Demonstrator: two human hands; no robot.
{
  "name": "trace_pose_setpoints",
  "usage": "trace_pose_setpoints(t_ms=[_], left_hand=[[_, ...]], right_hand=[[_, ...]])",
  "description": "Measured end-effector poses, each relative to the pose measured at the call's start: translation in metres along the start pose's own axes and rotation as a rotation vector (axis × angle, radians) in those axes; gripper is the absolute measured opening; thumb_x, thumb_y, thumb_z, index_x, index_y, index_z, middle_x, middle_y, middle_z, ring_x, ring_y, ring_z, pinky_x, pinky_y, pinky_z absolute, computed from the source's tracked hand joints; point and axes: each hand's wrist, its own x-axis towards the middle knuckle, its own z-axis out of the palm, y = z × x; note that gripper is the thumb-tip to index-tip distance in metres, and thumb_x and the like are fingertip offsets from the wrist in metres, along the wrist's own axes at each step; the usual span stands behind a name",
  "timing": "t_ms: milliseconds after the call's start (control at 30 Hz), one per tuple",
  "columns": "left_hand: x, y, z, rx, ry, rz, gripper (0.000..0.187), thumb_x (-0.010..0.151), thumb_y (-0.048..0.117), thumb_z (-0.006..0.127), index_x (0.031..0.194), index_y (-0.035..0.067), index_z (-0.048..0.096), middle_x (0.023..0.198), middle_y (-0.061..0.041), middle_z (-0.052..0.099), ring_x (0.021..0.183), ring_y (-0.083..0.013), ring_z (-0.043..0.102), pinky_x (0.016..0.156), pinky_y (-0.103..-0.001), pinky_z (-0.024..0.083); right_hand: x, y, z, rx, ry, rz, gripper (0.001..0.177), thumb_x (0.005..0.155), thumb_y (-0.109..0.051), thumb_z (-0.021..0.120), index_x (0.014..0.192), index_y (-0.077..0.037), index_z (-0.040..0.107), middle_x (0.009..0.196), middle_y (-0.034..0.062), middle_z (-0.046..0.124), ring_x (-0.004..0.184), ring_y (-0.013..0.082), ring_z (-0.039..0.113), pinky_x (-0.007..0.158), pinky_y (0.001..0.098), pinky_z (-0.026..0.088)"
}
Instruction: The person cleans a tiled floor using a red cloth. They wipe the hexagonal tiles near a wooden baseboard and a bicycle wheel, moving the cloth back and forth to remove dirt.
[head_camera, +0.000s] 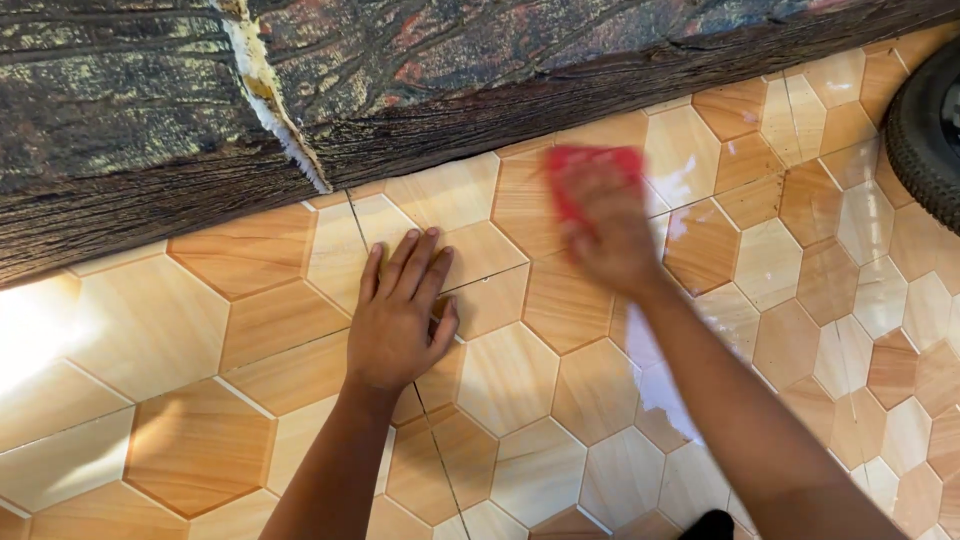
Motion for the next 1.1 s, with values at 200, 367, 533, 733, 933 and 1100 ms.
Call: trace_pose_setpoints(t_ms=[200, 367, 533, 733, 933, 1100], left_hand=[[0.002, 0.0, -0.001, -0.016, 0.026, -0.016, 0.049, 0.097, 0.036, 0.05, 0.141, 0.016, 0.059, 0.154, -0.007, 0.05, 0.147, -0.0246, 0.042, 0.124, -0.052, 0.023], [0.002, -0.001, -0.001, -0.009, 0.048, -0.011, 0.048, 0.096, 0.037, 0.051, 0.139, 0.017, 0.061, 0.152, -0.006, 0.053, 0.145, -0.0239, 0.044, 0.124, -0.052, 0.023], [0.0, -0.001, -0.001, -0.025, 0.07, 0.004, 0.048, 0.096, 0.036, 0.051, 0.138, 0.015, 0.062, 0.15, -0.008, 0.054, 0.144, -0.0251, 0.045, 0.123, -0.053, 0.024], [0.002, 0.0, -0.003, -0.048, 0.063, -0.015, 0.058, 0.097, 0.044, 0.048, 0.147, 0.014, 0.054, 0.152, -0.01, 0.051, 0.143, -0.0257, 0.046, 0.123, -0.052, 0.025], [0.002, -0.004, -0.004, -0.121, 0.098, -0.034, 0.06, 0.095, 0.041, 0.05, 0.147, 0.012, 0.054, 0.154, -0.016, 0.048, 0.146, -0.0347, 0.042, 0.122, -0.048, 0.029], [0.0, -0.003, 0.0, -0.082, 0.117, -0.041, 0.054, 0.094, 0.037, 0.053, 0.143, 0.014, 0.059, 0.15, -0.016, 0.051, 0.143, -0.0382, 0.043, 0.12, -0.048, 0.033]], right_hand=[[-0.046, 0.097, -0.054, -0.236, -0.133, 0.753, 0.06, 0.108, -0.021, 0.044, 0.165, -0.013, 0.029, 0.167, 0.0162, 0.026, 0.151, 0.0458, 0.02, 0.118, 0.0669, 0.015], [-0.047, 0.101, -0.044, -0.237, -0.141, 1.084, 0.06, 0.112, -0.043, 0.031, 0.168, -0.031, 0.014, 0.173, -0.0048, 0.006, 0.157, 0.0309, 0.005, 0.123, 0.0637, 0.009], [-0.047, 0.078, -0.009, -0.33, -0.087, 1.099, 0.062, 0.109, -0.045, 0.035, 0.167, -0.03, 0.017, 0.172, -0.0008, 0.013, 0.155, 0.0358, 0.011, 0.119, 0.069, 0.016], [0.004, -0.087, 0.047, -0.329, 0.045, 0.537, 0.072, 0.091, -0.024, 0.06, 0.159, -0.011, 0.041, 0.163, 0.0156, 0.038, 0.147, 0.0458, 0.031, 0.117, 0.0667, 0.019], [0.048, -0.217, 0.054, -0.087, -0.175, 0.317, 0.071, 0.087, -0.038, 0.054, 0.152, -0.01, 0.046, 0.166, 0.0134, 0.033, 0.156, 0.0421, 0.015, 0.117, 0.0691, 0.018], [0.036, -0.198, 0.057, -0.047, -0.327, 0.316, 0.071, 0.09, -0.044, 0.051, 0.155, -0.016, 0.043, 0.169, 0.0072, 0.027, 0.159, 0.0351, 0.005, 0.12, 0.0655, 0.012]])
